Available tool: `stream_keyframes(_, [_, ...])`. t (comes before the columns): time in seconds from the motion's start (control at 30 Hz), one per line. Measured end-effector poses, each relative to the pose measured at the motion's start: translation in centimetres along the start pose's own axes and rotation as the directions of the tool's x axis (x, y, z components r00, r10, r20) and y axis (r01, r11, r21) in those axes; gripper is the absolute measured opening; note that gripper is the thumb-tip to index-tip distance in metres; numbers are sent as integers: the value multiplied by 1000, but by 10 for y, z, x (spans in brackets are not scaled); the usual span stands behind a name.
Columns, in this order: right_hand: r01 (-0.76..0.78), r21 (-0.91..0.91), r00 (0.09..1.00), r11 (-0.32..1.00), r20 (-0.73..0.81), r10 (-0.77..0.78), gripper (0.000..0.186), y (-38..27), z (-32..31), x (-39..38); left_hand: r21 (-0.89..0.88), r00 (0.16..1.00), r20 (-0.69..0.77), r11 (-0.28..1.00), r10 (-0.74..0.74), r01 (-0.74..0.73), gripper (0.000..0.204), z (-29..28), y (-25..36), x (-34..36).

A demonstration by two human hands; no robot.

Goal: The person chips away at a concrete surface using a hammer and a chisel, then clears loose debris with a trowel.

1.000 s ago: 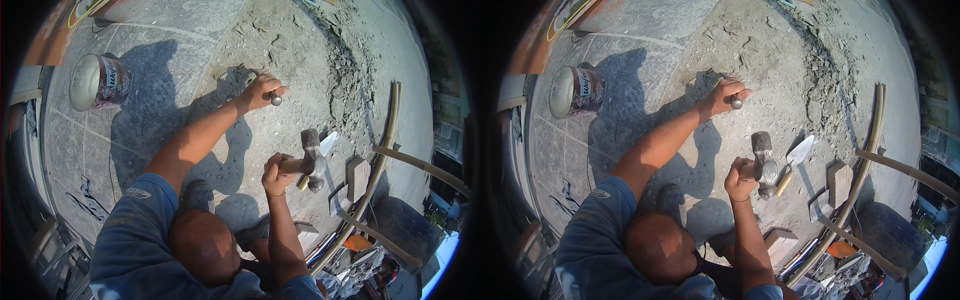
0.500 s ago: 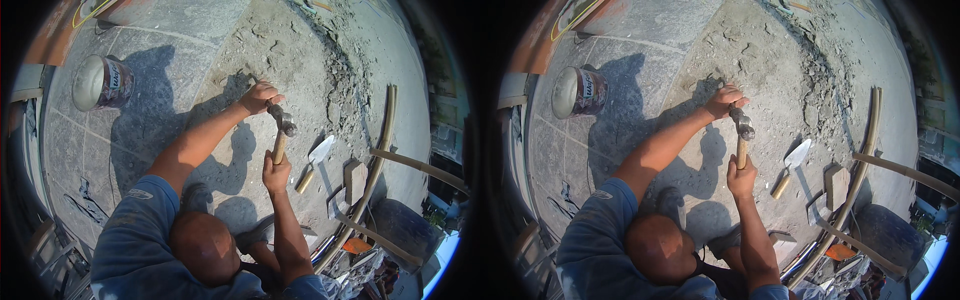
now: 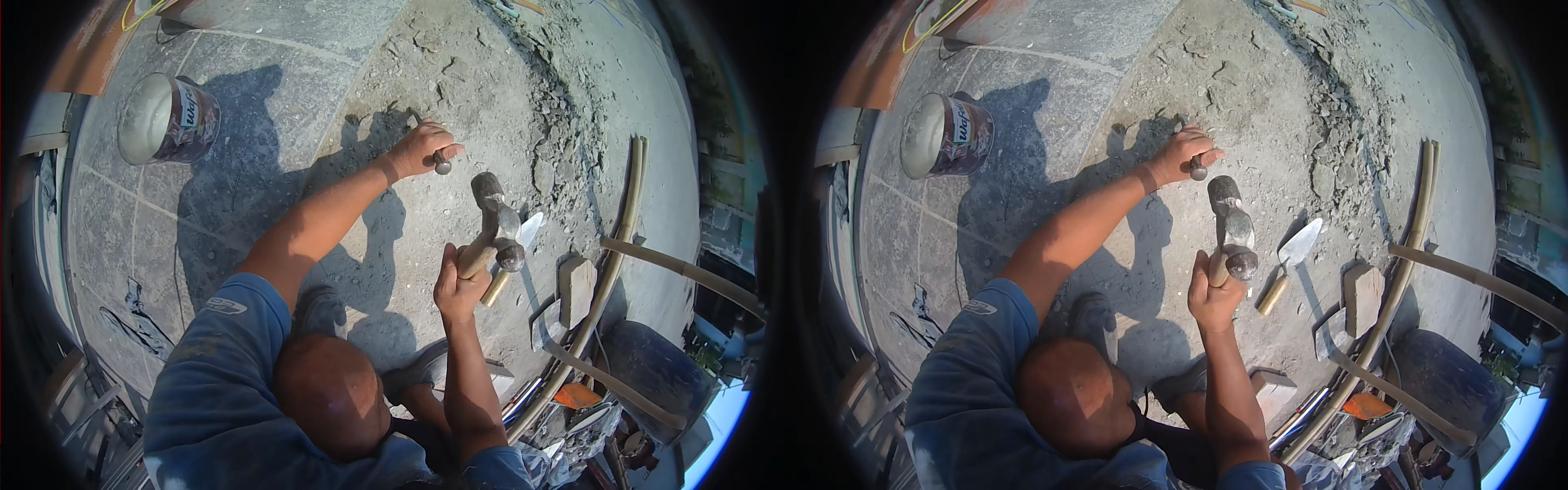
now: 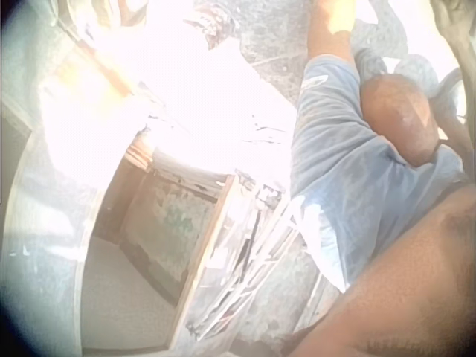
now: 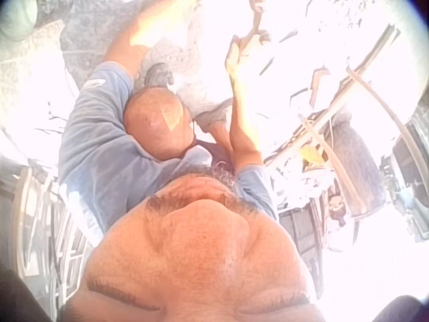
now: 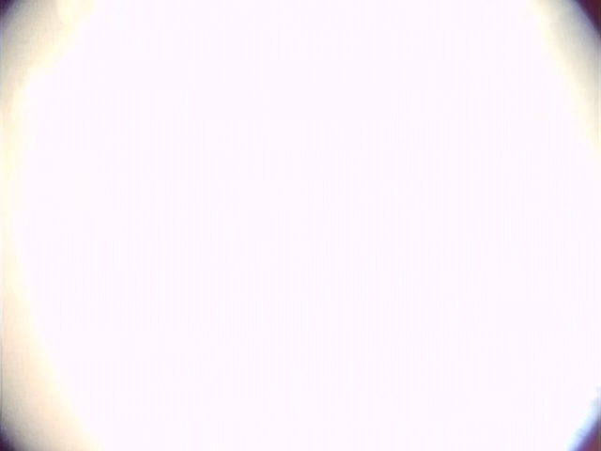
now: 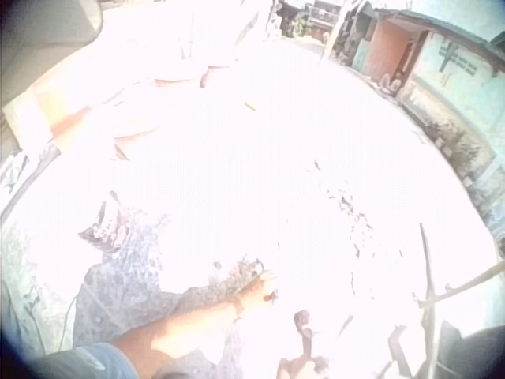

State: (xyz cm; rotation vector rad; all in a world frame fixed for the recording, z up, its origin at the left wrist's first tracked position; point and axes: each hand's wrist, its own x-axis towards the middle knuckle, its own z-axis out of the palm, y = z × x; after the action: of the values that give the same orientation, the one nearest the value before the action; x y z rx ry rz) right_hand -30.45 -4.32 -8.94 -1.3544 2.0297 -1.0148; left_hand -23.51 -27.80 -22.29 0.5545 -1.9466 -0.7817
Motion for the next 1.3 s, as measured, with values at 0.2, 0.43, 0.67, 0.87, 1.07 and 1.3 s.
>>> stream_keyframes(0.2, [459,-363,881,811,70,-468,14,50,27,15,51,994,111,998,16,-22,37,1,1,-1])
stream_keyframes(0.43, [453,-266,856,851,-136,-499,18,31,-1,-6,-21,999,38,1000,13,-12,33,-1,4,-2])
stream_keyframes(0.67, [-49,-224,983,973,163,86,13,67,19,12,35,970,232,996,75,-86,29,-1,-1,-20])
stream_keyframes(0.87, [349,-268,929,898,-29,-370,21,83,12,-25,130,971,229,986,70,-101,26,0,4,-18])
stream_keyframes(1.07, [-83,-255,982,963,144,123,19,66,3,-9,156,954,294,983,51,-101,23,0,-1,-19])
stream_keyframes(1.3, [-40,-426,989,904,114,97,22,114,-42,-69,10,987,141,997,76,-79,33,-33,68,-2])
